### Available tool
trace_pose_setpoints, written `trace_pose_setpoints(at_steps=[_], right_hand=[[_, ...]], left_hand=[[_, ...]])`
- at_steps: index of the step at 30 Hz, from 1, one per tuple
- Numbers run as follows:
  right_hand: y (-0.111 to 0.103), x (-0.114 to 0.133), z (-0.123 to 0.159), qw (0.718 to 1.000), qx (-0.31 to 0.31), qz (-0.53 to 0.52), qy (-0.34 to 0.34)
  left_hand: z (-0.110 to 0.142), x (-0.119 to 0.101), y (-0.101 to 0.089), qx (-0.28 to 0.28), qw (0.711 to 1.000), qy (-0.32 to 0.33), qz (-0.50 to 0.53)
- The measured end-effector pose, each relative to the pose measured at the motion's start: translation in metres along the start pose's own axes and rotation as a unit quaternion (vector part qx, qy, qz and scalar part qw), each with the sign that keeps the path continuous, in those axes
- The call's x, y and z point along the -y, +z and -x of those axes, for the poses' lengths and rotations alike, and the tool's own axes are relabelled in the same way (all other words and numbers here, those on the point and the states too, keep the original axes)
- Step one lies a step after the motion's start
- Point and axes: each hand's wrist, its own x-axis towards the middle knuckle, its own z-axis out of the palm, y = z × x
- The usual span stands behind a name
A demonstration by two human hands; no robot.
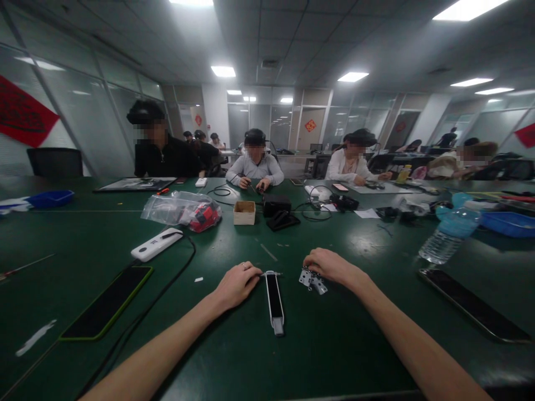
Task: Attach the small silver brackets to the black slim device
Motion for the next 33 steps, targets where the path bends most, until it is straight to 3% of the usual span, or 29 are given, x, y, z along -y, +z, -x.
trace_pose_setpoints(at_steps=[8, 16, 23, 33], right_hand=[[-0.003, 0.005, -0.001, 0.999, 0.041, 0.002, -0.001], [0.007, -0.002, -0.004, 0.997, 0.029, -0.044, 0.047], [0.009, -0.016, -0.005, 0.998, -0.012, -0.041, 0.046], [0.018, -0.026, -0.010, 0.997, -0.011, -0.077, 0.012]], left_hand=[[0.000, 0.000, 0.001, -0.005, 1.000, 0.003, 0.000], [0.000, -0.002, -0.001, -0.008, 1.000, 0.003, -0.002], [0.001, 0.000, 0.001, -0.011, 1.000, 0.008, -0.005], [0.000, 0.000, 0.002, -0.013, 1.000, 0.013, -0.005]])
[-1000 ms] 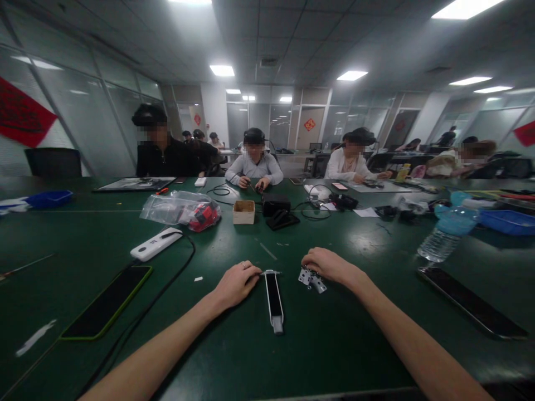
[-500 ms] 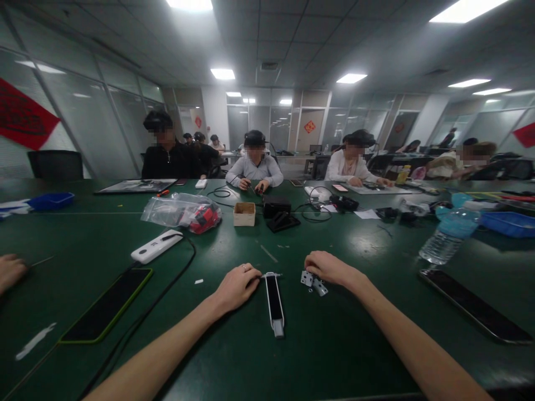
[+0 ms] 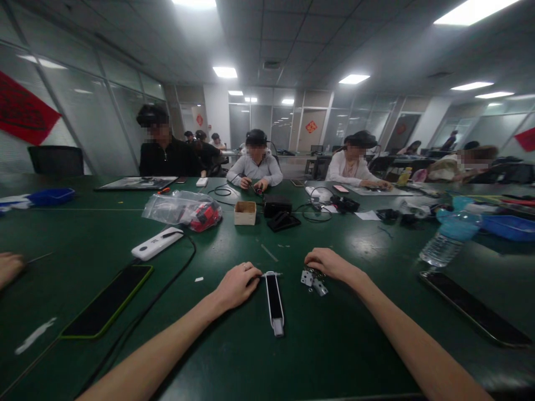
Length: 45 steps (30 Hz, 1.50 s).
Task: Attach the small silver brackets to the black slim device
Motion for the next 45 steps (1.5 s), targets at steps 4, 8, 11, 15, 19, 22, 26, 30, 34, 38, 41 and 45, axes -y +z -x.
trace_pose_setpoints(at_steps=[4, 8, 11, 15, 19, 22, 26, 30, 34, 38, 41, 45], right_hand=[[0.002, -0.005, -0.003, 1.000, 0.002, -0.017, -0.008], [0.004, -0.008, -0.005, 1.000, 0.005, -0.017, -0.007], [0.004, -0.006, -0.005, 1.000, 0.003, -0.015, 0.007], [0.003, 0.006, -0.003, 0.999, -0.022, -0.007, 0.034], [0.004, 0.039, -0.001, 0.995, -0.087, -0.041, 0.022], [0.010, 0.073, 0.001, 0.987, -0.124, -0.095, -0.030], [0.019, 0.111, 0.005, 0.976, -0.145, -0.141, -0.086], [0.029, 0.124, 0.006, 0.964, -0.170, -0.148, -0.138], [0.035, 0.123, 0.004, 0.960, -0.186, -0.151, -0.144], [0.036, 0.124, 0.003, 0.962, -0.190, -0.141, -0.135], [0.032, 0.124, 0.003, 0.968, -0.181, -0.110, -0.135], [0.023, 0.115, 0.002, 0.981, -0.164, -0.032, -0.096]], left_hand=[[0.000, 0.000, 0.001, -0.007, 1.000, 0.000, 0.001], [0.000, -0.002, -0.002, 0.000, 1.000, -0.006, 0.000], [0.000, -0.004, -0.004, 0.006, 1.000, -0.012, 0.002], [0.001, -0.006, -0.007, 0.000, 1.000, -0.018, 0.013], [0.003, -0.010, -0.011, -0.042, 0.999, -0.005, 0.020], [0.005, -0.016, -0.013, -0.087, 0.996, 0.009, 0.031], [0.005, -0.026, -0.011, -0.110, 0.992, 0.053, 0.036], [0.006, -0.030, -0.007, -0.139, 0.987, 0.070, 0.033], [0.005, -0.028, -0.006, -0.146, 0.986, 0.073, 0.032], [0.004, -0.026, -0.006, -0.133, 0.989, 0.056, 0.020], [0.003, -0.024, -0.004, -0.116, 0.993, 0.036, 0.002], [0.001, -0.018, -0.004, -0.099, 0.994, -0.033, -0.015]])
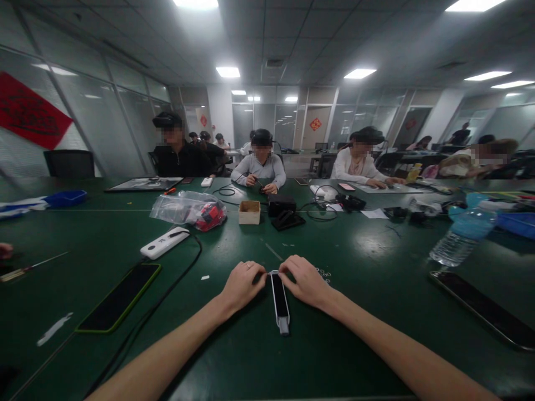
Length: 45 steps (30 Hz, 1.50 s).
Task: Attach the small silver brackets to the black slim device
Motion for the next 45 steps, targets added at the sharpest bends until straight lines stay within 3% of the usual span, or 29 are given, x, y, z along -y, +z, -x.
trace_pose_setpoints(at_steps=[4, 7, 31, 45], right_hand=[[-0.004, -0.013, 0.001, 0.996, 0.041, 0.063, 0.038], [-0.003, -0.017, 0.001, 0.994, 0.076, 0.076, 0.036], [-0.003, -0.013, 0.002, 0.995, 0.082, 0.055, 0.029], [-0.004, -0.007, 0.001, 0.993, 0.088, 0.080, 0.017]], left_hand=[[-0.001, 0.008, 0.001, 0.013, 0.997, -0.072, 0.005], [-0.001, 0.011, 0.002, 0.025, 0.996, -0.089, 0.009], [-0.003, 0.000, -0.006, 0.078, 0.996, -0.045, 0.013], [-0.001, 0.007, 0.001, 0.066, 0.994, -0.048, 0.067]])
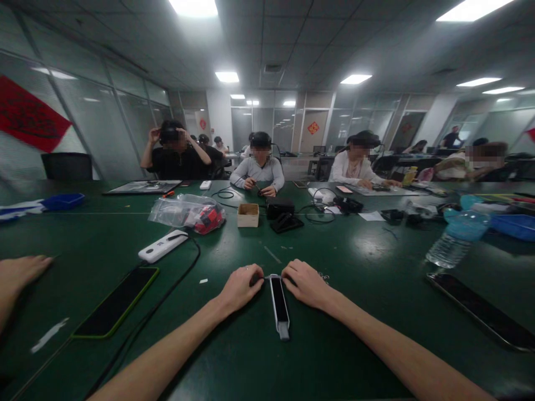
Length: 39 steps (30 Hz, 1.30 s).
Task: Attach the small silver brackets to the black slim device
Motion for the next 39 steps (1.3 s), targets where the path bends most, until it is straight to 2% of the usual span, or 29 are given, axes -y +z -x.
trace_pose_setpoints(at_steps=[8, 39], right_hand=[[0.0020, -0.0029, 0.0011, 1.000, -0.008, -0.006, -0.004], [-0.0008, -0.0015, 0.0010, 1.000, 0.001, -0.016, 0.011]], left_hand=[[-0.0009, 0.0051, -0.0009, 0.019, 0.998, 0.029, 0.048], [-0.0028, 0.0037, -0.0030, 0.027, 0.998, -0.012, 0.057]])
